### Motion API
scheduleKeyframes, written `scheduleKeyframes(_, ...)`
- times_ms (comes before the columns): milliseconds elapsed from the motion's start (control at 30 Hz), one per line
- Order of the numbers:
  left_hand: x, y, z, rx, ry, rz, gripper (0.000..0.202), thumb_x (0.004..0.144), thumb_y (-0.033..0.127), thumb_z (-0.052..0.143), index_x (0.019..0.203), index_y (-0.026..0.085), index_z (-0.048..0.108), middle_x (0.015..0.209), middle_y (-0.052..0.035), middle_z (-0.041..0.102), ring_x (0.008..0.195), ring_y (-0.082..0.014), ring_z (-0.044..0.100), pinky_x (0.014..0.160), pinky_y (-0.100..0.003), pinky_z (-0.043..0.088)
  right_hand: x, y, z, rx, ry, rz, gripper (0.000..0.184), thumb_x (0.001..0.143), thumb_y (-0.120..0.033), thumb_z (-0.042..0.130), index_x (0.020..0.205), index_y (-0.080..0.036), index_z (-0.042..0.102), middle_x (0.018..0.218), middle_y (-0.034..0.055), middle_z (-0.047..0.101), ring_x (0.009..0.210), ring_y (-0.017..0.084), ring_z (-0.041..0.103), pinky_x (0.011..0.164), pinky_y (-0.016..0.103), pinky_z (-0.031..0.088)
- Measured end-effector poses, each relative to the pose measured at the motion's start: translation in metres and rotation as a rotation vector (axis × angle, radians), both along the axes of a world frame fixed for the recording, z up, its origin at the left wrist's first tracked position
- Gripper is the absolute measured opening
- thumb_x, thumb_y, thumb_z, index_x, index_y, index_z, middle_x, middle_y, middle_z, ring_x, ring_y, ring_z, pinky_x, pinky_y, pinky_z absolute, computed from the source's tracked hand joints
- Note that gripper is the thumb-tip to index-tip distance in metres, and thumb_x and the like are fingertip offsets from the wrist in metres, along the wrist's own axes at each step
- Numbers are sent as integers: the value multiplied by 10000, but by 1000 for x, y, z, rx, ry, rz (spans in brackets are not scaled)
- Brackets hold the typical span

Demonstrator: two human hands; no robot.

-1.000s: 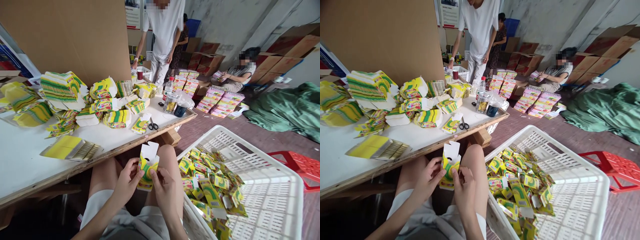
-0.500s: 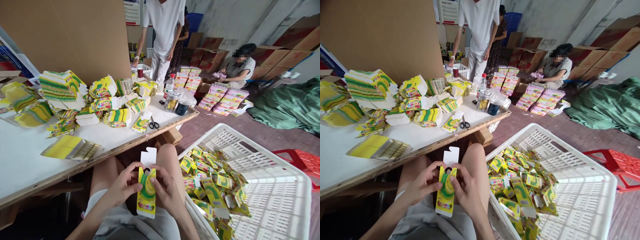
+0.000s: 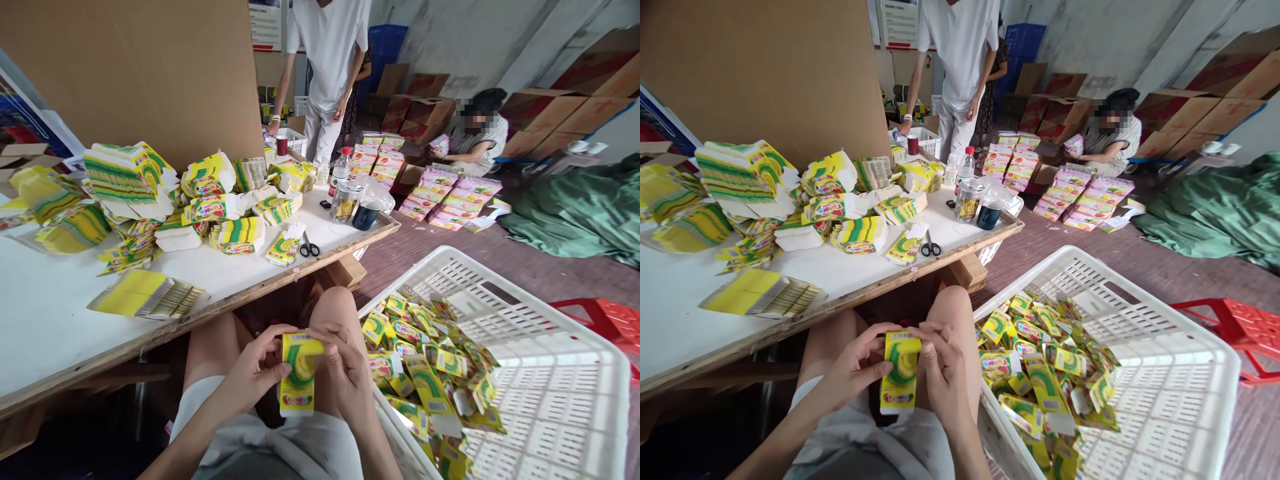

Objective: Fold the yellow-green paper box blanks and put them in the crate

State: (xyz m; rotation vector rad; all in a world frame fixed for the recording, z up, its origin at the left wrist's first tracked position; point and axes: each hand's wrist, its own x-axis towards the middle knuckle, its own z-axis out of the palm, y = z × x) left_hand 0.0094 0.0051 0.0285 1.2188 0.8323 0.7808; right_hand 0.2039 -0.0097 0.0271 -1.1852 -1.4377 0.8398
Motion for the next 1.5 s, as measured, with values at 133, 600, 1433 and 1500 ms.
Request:
scheduleKeyframes(133,0,-1,-4,88,152,54,447,925,294,624,1353,243,507,1294,-120,660,1068,-257,671,860,-345,549,2,2,3,-166,-11,119,320,912,-337,622,1203,-224,692,950,57,739,762,207,687,645,306,573)
scheduleKeyframes(600,7,3,5,-69,-49,26,503,833,258,735,1293,237,532,1175,-102,718,992,-244,706,829,-323,541,-2,8,0,-130,-63,36,309,965,-375,545,1175,-208,699,896,67,757,786,221,710,702,319,581)
scheduleKeyframes(1433,2,143,7,404,619,600,236,948,258,540,1047,120,704,941,-81,738,871,-237,693,804,-358,560,6,6,9,282,-276,-399,208,962,-195,542,1135,-251,644,1099,84,700,1017,245,662,815,373,542)
scheduleKeyframes(1500,6,98,16,433,532,498,225,915,288,586,1037,169,732,974,-67,751,889,-234,697,801,-315,556,-10,12,14,276,-337,-313,352,956,-207,554,1304,-254,577,1329,113,627,1230,293,582,962,466,506)
